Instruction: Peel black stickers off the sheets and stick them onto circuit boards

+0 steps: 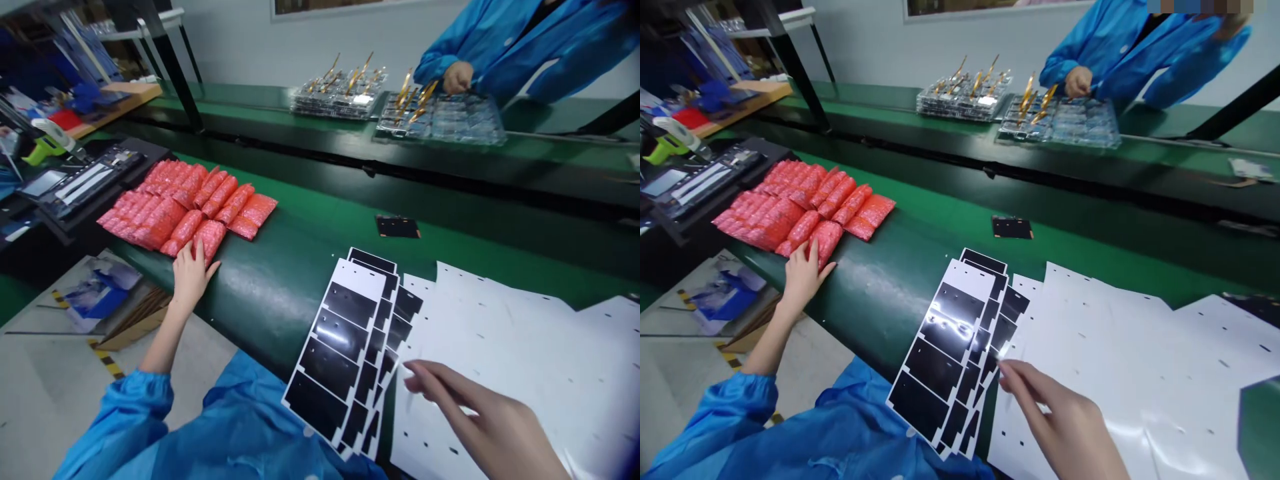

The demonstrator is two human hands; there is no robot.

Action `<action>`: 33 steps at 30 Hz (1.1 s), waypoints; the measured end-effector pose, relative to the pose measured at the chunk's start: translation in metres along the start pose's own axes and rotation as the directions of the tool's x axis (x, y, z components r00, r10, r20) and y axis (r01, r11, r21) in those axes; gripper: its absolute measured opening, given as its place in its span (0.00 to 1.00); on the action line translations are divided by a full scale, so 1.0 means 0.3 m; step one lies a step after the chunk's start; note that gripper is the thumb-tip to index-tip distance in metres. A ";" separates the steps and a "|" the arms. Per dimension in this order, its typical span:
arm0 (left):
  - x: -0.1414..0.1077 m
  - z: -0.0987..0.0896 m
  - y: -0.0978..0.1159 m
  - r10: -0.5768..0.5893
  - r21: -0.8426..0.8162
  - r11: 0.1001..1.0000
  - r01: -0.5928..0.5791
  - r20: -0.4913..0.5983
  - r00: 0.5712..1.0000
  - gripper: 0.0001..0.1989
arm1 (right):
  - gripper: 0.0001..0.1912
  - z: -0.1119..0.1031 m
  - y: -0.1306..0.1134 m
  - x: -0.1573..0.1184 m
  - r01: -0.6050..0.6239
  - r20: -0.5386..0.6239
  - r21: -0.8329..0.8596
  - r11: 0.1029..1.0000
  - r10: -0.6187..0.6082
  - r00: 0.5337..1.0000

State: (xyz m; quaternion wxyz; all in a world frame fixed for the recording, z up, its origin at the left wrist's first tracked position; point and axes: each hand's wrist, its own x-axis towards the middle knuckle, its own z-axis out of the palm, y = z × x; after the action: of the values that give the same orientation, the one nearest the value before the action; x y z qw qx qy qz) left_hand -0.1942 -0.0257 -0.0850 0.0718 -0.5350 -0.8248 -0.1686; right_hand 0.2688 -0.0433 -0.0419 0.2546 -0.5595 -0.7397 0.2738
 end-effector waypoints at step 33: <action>-0.179 -0.066 0.508 0.817 -0.256 0.382 -0.888 -0.356 0.454 0.15 | 0.32 0.321 -0.216 0.180 -0.446 0.407 0.889 0.100 0.270 0.872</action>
State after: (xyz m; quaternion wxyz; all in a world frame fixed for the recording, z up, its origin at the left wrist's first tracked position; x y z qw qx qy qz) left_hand -0.0347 -0.0224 -0.0519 0.1053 -0.8679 -0.3650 -0.3200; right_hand 0.1452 -0.0172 -0.0626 0.4193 -0.4142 -0.2570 0.7659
